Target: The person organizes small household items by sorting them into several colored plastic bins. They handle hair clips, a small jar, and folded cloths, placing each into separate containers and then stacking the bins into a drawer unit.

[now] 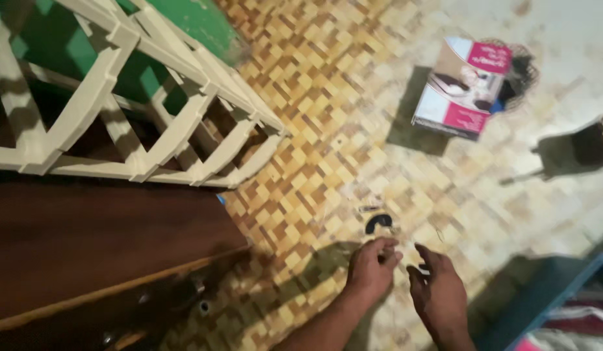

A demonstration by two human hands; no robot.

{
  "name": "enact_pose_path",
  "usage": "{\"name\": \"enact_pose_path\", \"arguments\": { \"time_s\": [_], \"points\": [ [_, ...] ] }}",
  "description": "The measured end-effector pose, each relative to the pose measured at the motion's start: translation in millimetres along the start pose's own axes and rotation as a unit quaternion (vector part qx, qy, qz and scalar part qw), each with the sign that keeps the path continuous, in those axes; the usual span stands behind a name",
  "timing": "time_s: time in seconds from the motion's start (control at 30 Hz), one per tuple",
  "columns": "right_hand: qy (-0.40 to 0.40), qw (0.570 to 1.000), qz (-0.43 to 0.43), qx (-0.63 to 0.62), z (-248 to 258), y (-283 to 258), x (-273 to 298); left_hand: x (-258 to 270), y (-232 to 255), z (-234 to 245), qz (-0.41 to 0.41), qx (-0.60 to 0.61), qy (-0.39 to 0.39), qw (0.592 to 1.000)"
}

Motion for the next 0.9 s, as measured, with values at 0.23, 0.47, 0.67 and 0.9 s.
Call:
{"name": "enact_pose_path", "arguments": {
  "time_s": [0.23, 0.47, 0.67, 0.9],
  "points": [
    [0.014, 0.999, -0.049, -0.011, -53, 34, -31, -67, -49, 11, 0.002, -0.013, 0.03, 0.999],
    [0.008, 0.994, -0.053, 0.09, -79, 44, -68, -113, -75, -4, 0.022, -0.036, 0.024, 0.999],
    [-0.042, 0.988, 0.006, 0.151, -98, 51, -90, -128, -74, -9, 0.043, -0.116, 0.052, 0.991],
    [0.002, 0.994, -0.042, 0.102, -91, 73, -69, -136, -86, -10, 0.054, -0.168, 0.04, 0.983]
  ]
}}
Point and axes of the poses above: each hand's wrist, its own x-axis away from the middle knuckle, its own z-axis out of the back of the hand, y = z × x, the point moved 10 cm from there along -x, towards the middle knuckle, and after that the axes turned 15 degrees about z, right-handed, at the moved point
